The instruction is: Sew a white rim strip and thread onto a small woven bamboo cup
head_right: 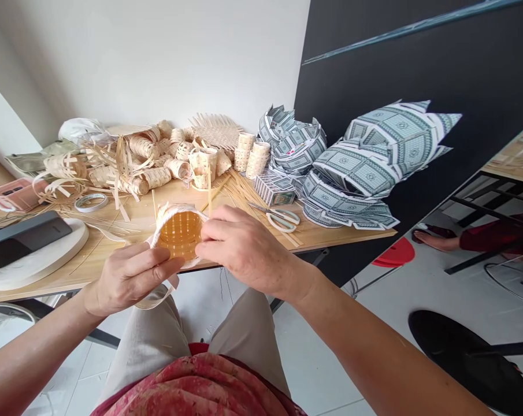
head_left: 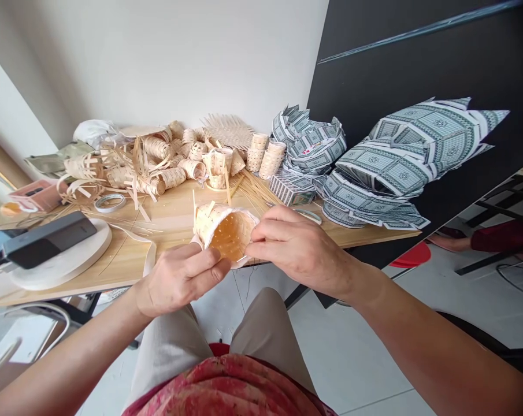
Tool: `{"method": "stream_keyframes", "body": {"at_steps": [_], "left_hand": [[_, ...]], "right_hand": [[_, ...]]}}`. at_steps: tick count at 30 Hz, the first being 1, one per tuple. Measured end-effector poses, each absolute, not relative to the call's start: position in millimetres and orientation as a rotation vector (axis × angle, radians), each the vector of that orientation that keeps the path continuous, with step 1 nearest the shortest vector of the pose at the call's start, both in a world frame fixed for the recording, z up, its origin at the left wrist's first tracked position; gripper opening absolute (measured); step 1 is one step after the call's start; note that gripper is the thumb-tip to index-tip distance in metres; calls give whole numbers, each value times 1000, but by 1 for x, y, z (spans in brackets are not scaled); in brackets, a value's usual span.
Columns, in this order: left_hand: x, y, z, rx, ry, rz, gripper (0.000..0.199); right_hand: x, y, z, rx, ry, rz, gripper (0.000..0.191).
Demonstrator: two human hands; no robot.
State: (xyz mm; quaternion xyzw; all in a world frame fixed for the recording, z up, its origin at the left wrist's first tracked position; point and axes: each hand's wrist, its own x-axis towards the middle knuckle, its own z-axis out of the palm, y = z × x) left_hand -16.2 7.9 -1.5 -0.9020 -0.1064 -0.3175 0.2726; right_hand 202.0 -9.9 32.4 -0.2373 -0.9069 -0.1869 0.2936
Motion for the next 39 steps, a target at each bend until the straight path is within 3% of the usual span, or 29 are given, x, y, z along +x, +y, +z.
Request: {"method": "stream_keyframes", "body": {"at_steps": [18,28,39], "left_hand": [[-11,11,-3,-2648,-356,-924,13],[4,28,1,-3680,-658,-1109,13],[6,28,-2,-3830,-706,-1112,13]], "right_hand": [[204,-4,28,-641,-2457,-405,29],[217,11,20,-644,-2513,256,15],[215,17,7,-586,-2410,598,13]]}}
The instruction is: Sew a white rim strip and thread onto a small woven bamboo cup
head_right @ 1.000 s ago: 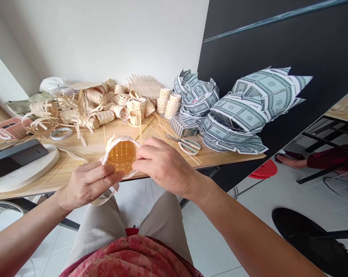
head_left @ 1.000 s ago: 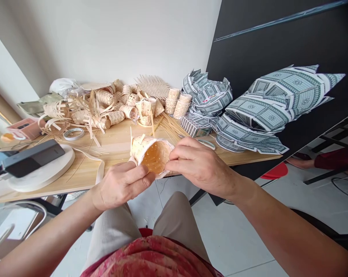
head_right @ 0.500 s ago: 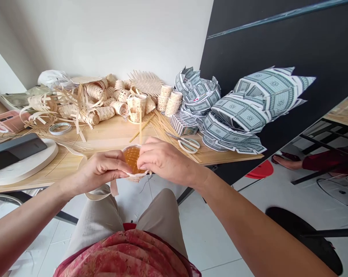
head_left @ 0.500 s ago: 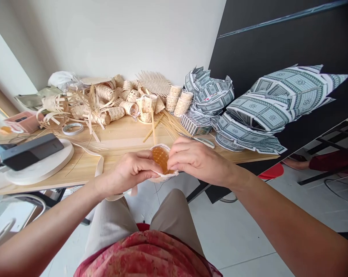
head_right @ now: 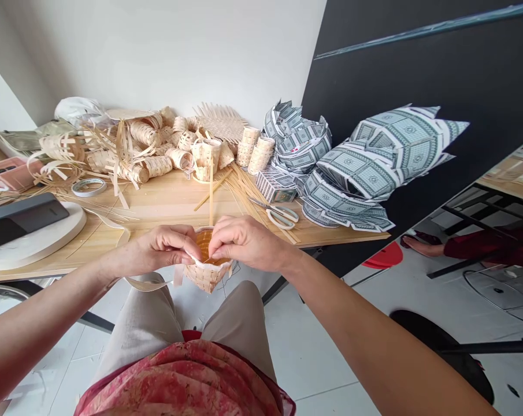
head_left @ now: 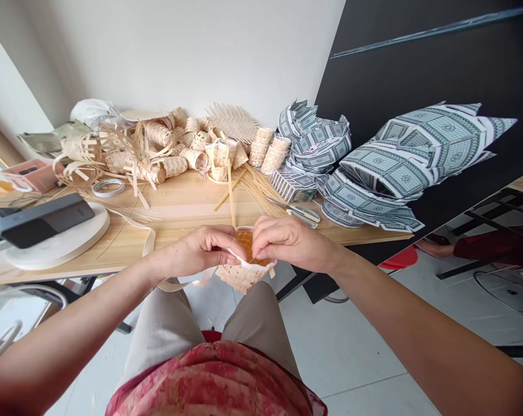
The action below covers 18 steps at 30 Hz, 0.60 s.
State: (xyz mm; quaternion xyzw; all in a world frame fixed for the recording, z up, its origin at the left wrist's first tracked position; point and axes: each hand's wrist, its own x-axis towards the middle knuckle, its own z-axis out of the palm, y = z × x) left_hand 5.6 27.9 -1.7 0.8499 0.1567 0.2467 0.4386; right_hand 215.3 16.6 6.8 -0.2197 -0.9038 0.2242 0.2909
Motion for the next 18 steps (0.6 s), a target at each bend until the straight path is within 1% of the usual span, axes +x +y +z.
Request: {"method": "stream_keyframes", "body": {"at_steps": [4,7,10,15,18], "left_hand": [[10,27,-6,2135,440,722,12],[12,29,-10,2136,456,781,12],[11,32,-11,2116,447,746,11],[8,37,-7,2064,410,668,12],[7,38,-5,2026,418,657,13]], "right_hand": [[210,17,0,-548,-2377,645,15],[206,15,-3,-600,-2345,665,16],[206,14,-2,-689,-2340,679,13],[210,19,8,-711,-2445,606,11],[213,22,13,-714,-2483,653,12]]}}
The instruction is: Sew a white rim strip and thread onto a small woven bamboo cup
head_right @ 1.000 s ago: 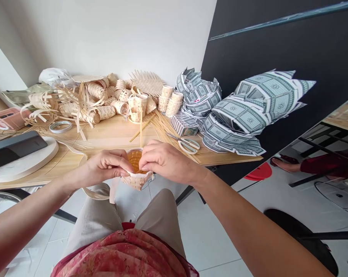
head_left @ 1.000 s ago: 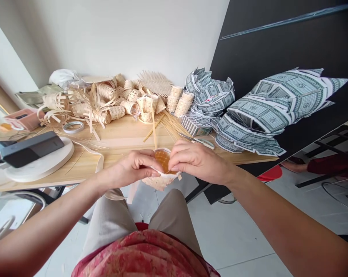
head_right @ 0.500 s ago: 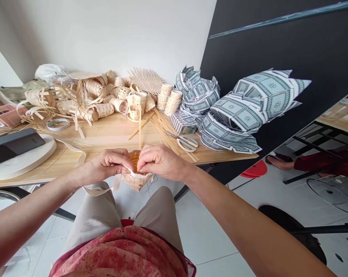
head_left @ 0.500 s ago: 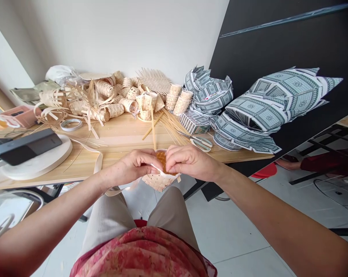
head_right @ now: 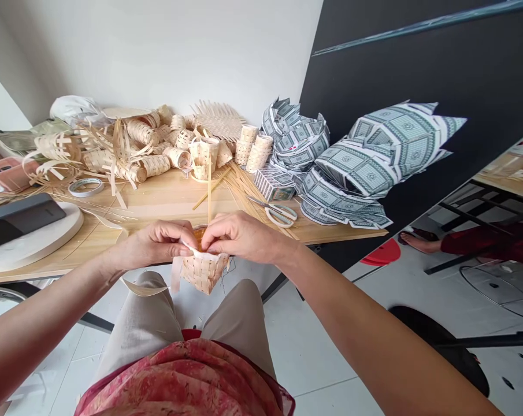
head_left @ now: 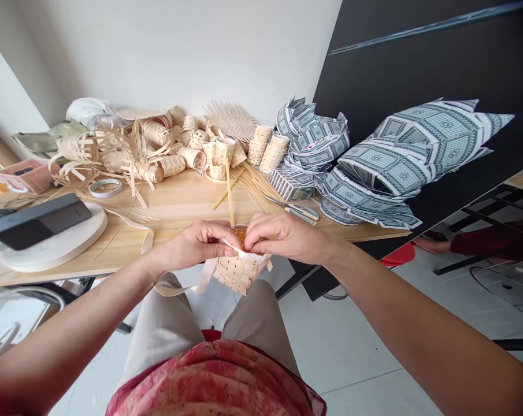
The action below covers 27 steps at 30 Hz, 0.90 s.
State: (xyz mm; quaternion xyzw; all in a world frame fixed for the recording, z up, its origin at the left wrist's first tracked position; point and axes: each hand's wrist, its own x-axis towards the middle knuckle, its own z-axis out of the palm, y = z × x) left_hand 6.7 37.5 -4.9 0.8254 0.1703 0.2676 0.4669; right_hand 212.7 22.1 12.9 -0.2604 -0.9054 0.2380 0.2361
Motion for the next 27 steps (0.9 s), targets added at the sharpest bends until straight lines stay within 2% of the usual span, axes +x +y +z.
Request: {"method": "stream_keyframes", "body": {"at_steps": [17,27], "left_hand": [[7,35,-3,1877,392,635,16],[8,32,0,1974,402,658,19]], "right_hand": [[213,27,12,-524,-2479,794,15],[213,26,14,-748,-2473,867,14]]}}
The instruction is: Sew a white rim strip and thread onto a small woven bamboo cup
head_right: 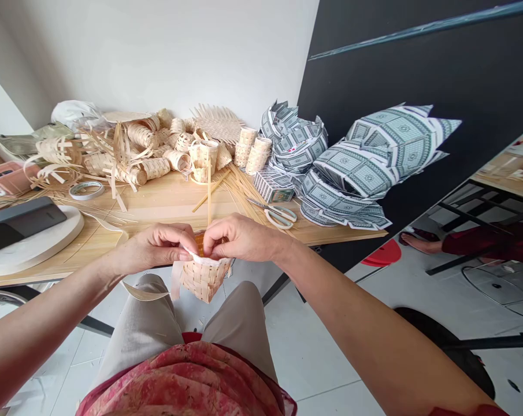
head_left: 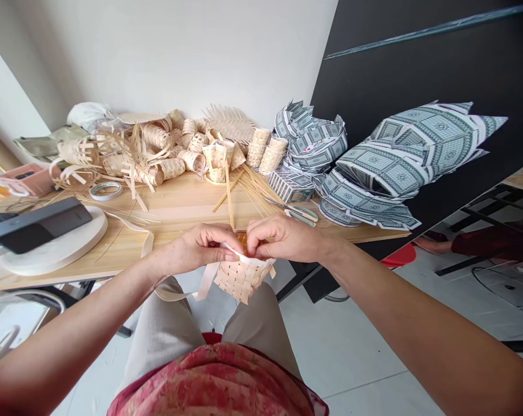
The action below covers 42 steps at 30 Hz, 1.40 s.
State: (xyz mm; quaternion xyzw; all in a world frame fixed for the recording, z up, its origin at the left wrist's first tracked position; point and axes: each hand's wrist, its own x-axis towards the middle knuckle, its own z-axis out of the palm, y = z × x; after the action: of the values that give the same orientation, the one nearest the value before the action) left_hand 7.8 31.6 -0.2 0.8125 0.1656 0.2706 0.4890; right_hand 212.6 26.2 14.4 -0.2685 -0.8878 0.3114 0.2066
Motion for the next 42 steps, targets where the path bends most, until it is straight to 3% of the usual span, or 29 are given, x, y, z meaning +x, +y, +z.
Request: {"method": "stream_keyframes", "body": {"at_steps": [8,22,29,36,42], "left_hand": [[10,33,-5,2025,473,762,9],[9,29,-2,2223,538,888,10],[1,21,1,2669,725,1160,16],[4,18,-1,2668,815,1204,20],[8,21,-11,2583,828,1277,20]], "right_hand": [[204,30,13,-688,-2436,908,16],[206,39,33,-482,-2652,482,15],[209,15,39,-694,-2139,-272,7],[188,0,8,-574,-2279,-710,25],[172,-20,8,-291,-2325,-677,27]]}}
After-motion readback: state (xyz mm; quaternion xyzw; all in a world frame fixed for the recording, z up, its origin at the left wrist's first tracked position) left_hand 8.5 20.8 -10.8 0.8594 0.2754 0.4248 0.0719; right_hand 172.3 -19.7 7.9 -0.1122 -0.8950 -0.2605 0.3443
